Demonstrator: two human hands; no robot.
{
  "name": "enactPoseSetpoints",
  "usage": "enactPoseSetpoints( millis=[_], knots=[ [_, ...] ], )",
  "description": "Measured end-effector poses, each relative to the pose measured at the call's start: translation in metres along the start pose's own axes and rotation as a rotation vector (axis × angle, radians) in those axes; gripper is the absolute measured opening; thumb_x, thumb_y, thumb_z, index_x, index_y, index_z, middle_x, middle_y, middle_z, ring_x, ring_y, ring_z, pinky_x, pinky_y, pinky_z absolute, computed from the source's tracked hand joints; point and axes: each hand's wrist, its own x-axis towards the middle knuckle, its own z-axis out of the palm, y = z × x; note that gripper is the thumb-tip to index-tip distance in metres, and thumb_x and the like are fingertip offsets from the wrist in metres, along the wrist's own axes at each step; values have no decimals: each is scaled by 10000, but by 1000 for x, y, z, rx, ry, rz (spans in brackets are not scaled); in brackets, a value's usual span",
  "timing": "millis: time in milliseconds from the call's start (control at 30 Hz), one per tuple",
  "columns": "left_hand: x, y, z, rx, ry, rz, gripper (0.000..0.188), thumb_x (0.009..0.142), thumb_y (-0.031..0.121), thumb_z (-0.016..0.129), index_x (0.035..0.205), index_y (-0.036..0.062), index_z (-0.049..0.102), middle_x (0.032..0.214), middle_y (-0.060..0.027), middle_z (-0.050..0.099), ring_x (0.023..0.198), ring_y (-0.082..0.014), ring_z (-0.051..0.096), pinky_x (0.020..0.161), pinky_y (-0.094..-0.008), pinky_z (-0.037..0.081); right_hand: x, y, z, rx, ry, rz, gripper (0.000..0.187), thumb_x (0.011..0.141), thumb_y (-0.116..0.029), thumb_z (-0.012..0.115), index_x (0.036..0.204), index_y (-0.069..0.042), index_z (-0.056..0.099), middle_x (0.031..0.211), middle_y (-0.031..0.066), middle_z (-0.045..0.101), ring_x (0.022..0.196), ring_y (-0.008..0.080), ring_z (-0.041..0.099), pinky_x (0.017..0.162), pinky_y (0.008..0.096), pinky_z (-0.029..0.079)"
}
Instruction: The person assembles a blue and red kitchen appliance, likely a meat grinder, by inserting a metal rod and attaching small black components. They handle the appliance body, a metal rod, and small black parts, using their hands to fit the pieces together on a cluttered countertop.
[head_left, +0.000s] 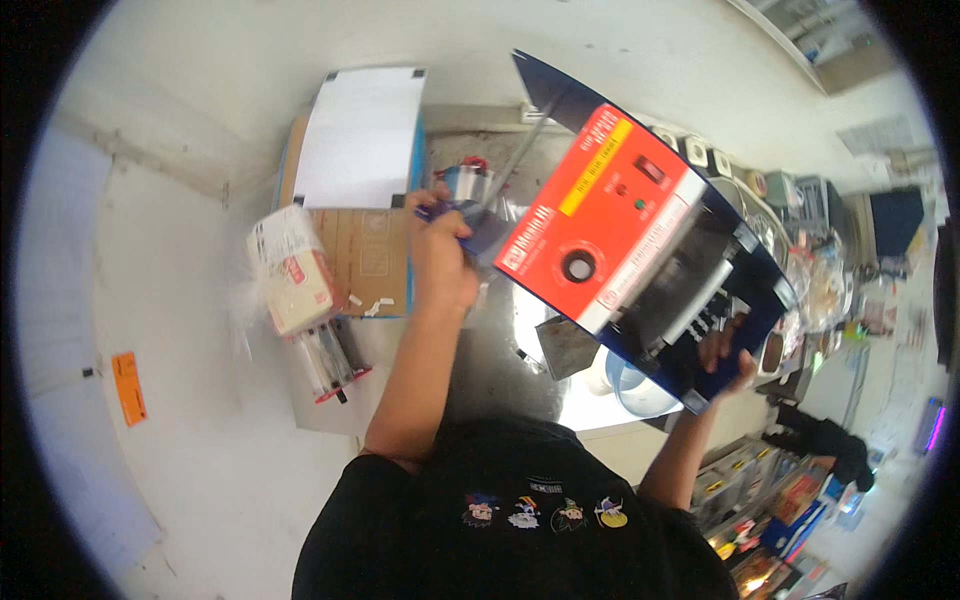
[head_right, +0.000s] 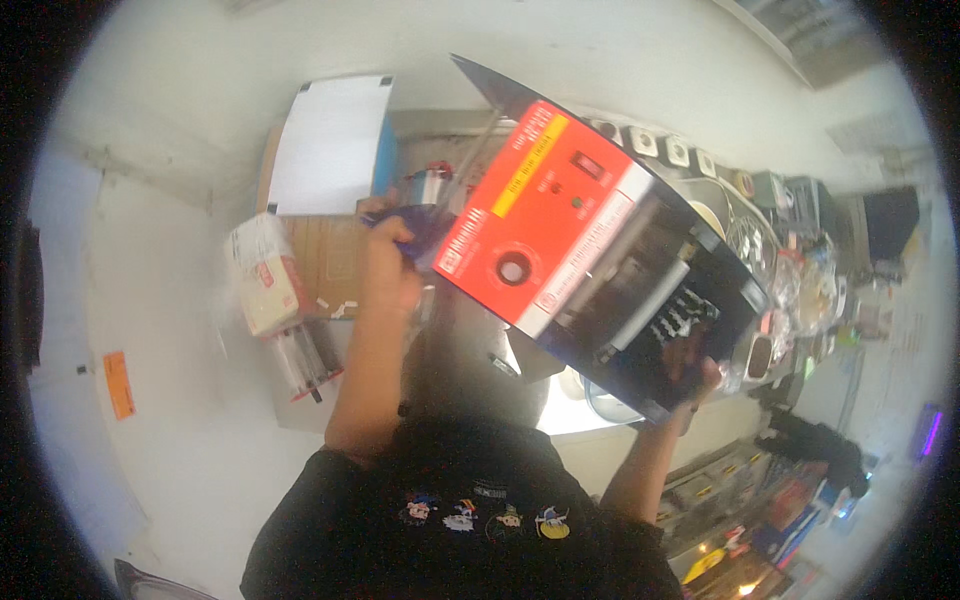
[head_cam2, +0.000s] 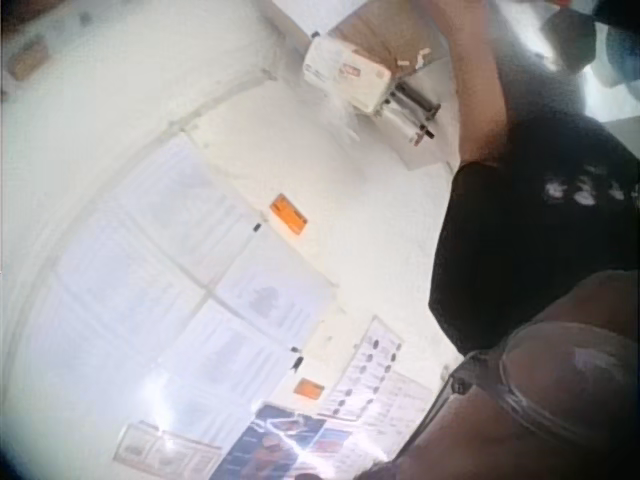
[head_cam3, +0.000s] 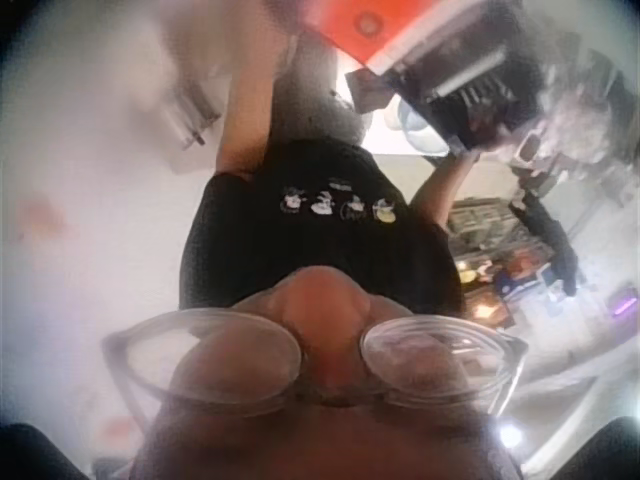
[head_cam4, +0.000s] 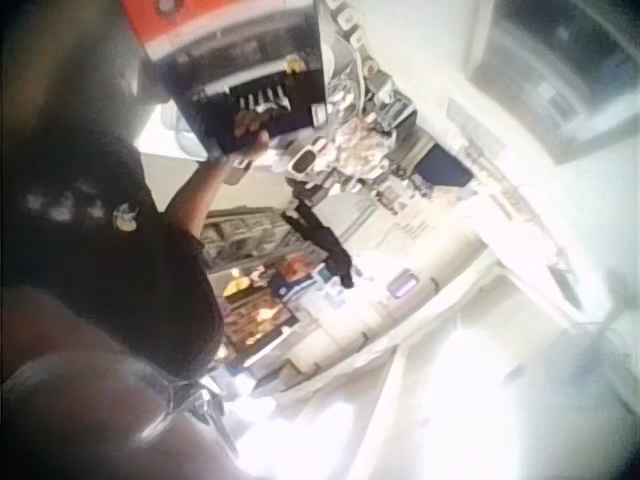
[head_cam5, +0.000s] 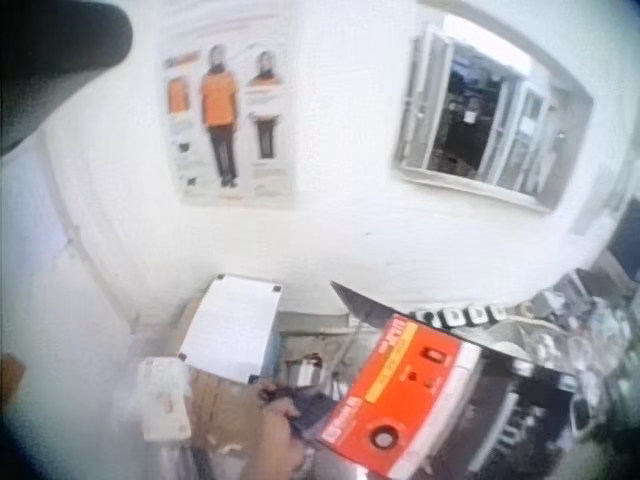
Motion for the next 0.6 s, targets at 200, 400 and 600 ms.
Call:
enactPoseSetpoints(
  millis=[200,400,600],
  knots=[
    [8,54,30,434,-131,212,510,691,-103,490,1147,122,455,1176,-85,467,999,-200,481,893,-304,463,-21,126,-3,315,176,-82,464,938,-285,609,1256,26,476,786,48,508,509,141,478,527,276,411],
    [-39,40,55,752,-161,412,420,738,-86,525,1118,43,403,1058,-114,404,1010,-251,429,998,-364,377,-45,128,-48,480,36,-38,569,982,-398,537,1301,64,445,790,86,518,505,176,517,500,330,433],
    [-57,-8,29,844,-189,573,416,698,-114,514,1070,17,382,1017,-119,365,1032,-262,404,1065,-395,315,-74,92,-83,343,165,80,605,943,-413,549,1298,70,466,775,74,523,491,174,531,460,313,451]
  ],
)
